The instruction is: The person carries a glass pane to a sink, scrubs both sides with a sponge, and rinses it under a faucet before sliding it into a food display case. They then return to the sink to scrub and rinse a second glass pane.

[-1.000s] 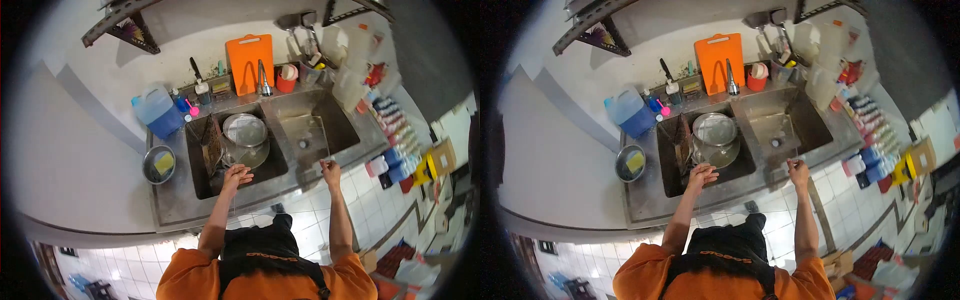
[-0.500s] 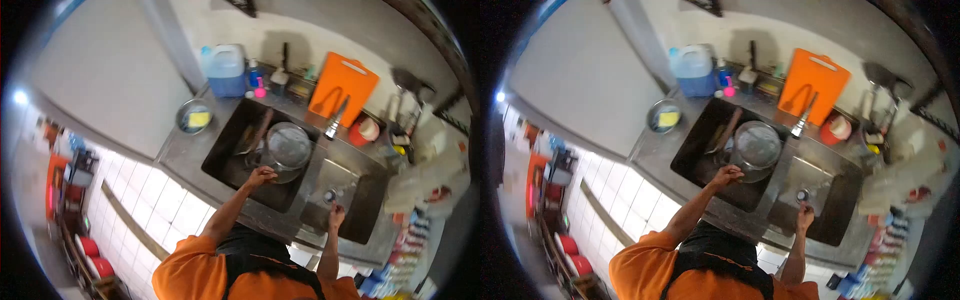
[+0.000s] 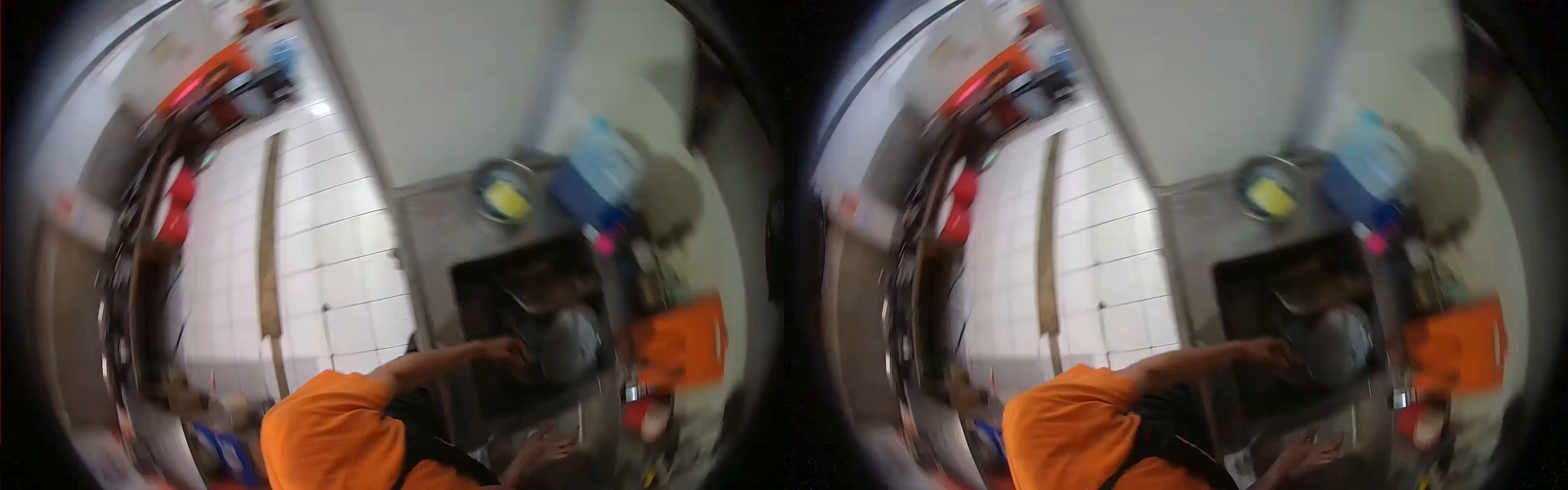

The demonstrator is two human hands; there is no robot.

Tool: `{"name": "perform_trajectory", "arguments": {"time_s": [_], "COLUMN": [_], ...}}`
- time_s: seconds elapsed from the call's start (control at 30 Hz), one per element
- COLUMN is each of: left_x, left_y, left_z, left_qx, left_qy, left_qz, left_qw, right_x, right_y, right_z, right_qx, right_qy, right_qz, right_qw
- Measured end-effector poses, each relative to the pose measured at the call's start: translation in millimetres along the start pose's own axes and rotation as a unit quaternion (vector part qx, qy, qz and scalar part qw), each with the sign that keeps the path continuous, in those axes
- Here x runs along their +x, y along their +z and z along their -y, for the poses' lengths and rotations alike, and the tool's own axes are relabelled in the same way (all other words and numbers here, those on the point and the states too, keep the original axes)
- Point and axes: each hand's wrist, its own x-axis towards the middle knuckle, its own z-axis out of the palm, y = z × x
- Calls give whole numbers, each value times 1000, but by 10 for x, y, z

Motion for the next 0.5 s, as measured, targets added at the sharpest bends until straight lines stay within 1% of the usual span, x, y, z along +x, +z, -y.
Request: {"name": "perform_trajectory", "arguments": {"time_s": [0.03,0.07,0.1,0.13,0.17,0.2,0.23,0.27,0.3,0.33,0.37,0.4,0.47,0.5], "left_x": [-48,168,377,147,-79,-178,-168,6,136,2,-150,-213,-304,-298], "left_y": [-12,-6,-139,-166,-20,-5,11,43,-11,-47,47,75,16,12], "left_z": [-32,365,699,475,140,0,-12,198,373,189,-46,-164,-307,-313], "left_qx": [41,88,135,62,-11,18,51,86,124,77,26,24,81,84], "left_qy": [38,12,-14,-48,-78,-59,-41,-3,32,-7,-47,-44,-44,-43], "left_qz": [-24,5,39,30,35,24,18,3,-10,0,15,5,66,79], "left_qw": [998,996,990,996,996,998,998,996,992,997,998,999,994,992], "right_x": [120,249,413,550,638,752,950,1142,1232,1371,1523,1668,1788,1753], "right_y": [102,136,133,-19,-142,-17,197,493,620,954,1324,1525,1773,1754], "right_z": [291,742,1347,1992,2564,3080,3563,4015,4386,4718,4940,5062,5286,5352], "right_qx": [165,271,370,392,404,420,432,391,328,264,195,197,19,18], "right_qy": [-204,-262,-311,-364,-408,-454,-494,-559,-568,-584,-595,-602,-571,-574], "right_qz": [-123,-83,-40,18,69,86,98,73,141,172,202,203,259,260], "right_qw": [957,923,874,845,816,781,748,728,741,748,753,747,779,776]}}
